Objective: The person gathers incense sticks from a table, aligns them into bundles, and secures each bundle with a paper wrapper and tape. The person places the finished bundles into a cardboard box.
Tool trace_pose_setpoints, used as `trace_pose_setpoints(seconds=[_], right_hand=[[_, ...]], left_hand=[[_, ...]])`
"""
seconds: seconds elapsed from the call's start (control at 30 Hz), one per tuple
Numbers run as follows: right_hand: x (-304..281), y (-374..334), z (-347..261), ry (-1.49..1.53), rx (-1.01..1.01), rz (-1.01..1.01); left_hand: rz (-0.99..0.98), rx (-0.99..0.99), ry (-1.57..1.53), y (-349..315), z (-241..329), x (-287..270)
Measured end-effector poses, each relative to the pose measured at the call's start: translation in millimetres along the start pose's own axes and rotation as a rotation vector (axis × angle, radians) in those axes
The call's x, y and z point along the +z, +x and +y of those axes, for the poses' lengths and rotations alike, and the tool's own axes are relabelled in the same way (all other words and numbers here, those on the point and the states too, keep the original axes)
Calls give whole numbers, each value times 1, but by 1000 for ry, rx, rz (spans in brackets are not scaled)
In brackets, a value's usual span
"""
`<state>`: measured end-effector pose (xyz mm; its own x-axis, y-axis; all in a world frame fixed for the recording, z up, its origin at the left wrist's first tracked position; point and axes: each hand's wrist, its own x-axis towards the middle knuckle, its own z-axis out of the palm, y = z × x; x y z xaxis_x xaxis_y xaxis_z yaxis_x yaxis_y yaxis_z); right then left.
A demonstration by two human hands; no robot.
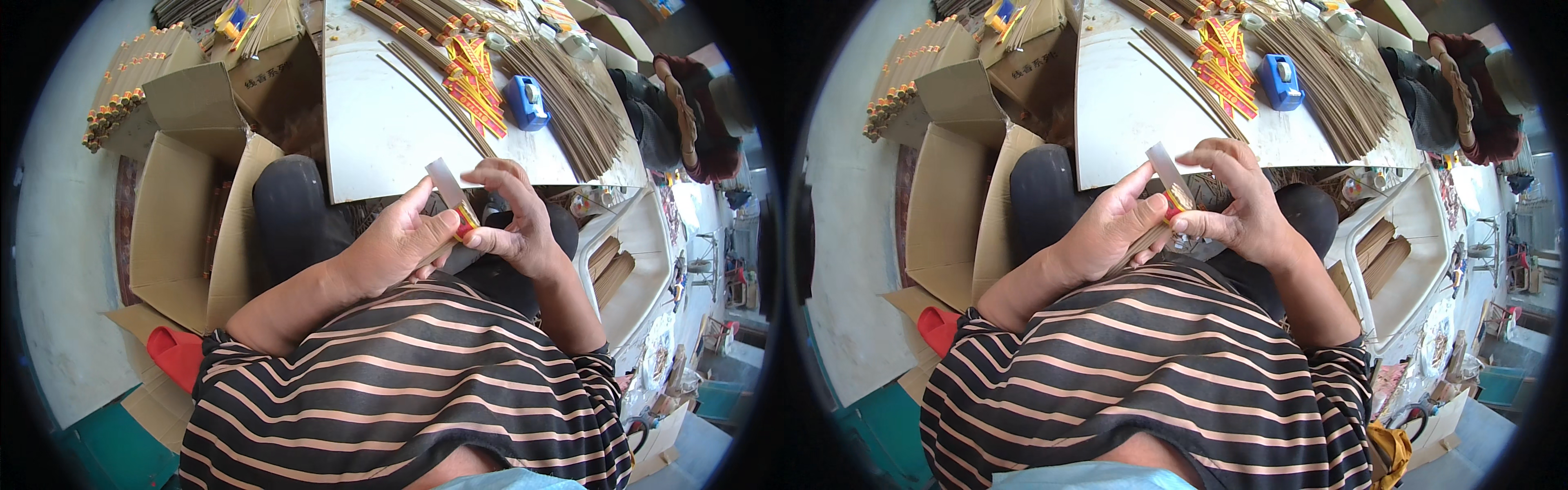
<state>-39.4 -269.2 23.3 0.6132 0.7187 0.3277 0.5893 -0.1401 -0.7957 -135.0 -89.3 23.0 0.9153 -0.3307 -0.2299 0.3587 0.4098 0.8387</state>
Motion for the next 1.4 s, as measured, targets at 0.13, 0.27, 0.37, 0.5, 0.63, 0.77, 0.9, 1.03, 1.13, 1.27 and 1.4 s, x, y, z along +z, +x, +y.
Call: trace_pose_setpoints(seconds=[0.13, 0.27, 0.37, 0.5, 0.63, 0.77, 0.9, 1.03, 1.13, 1.27, 1.4], right_hand=[[2, -2, -3, 4, 35, -42], [3, -4, -3, 45, 26, -51], [0, -4, -3, 128, 49, -65], [-1, -4, -4, 187, 86, -80], [-2, -4, -4, 199, 90, -91], [-2, -4, -1, 229, 88, -107], [-1, -3, -3, 259, 122, -95], [4, -2, 7, 82, -7, -47], [12, 1, 0, -85, 44, 207], [12, -1, -22, -256, 279, 179], [12, -5, -32, 82, 502, 29]], left_hand=[[65, -33, -10, -1, -3, -1], [72, -27, -15, 0, -3, 2], [54, -45, -10, 1, -2, 2], [44, -46, 13, 2, -5, 1], [40, -47, 4, 2, -4, 2], [63, -44, 33, 2, -3, 5], [90, -13, 58, 4, -5, 6], [162, 18, 119, 5, -6, 7], [257, 70, 248, 5, -7, 8], [380, 166, 393, 5, -15, 9], [388, 252, 464, 8, -22, 10]])
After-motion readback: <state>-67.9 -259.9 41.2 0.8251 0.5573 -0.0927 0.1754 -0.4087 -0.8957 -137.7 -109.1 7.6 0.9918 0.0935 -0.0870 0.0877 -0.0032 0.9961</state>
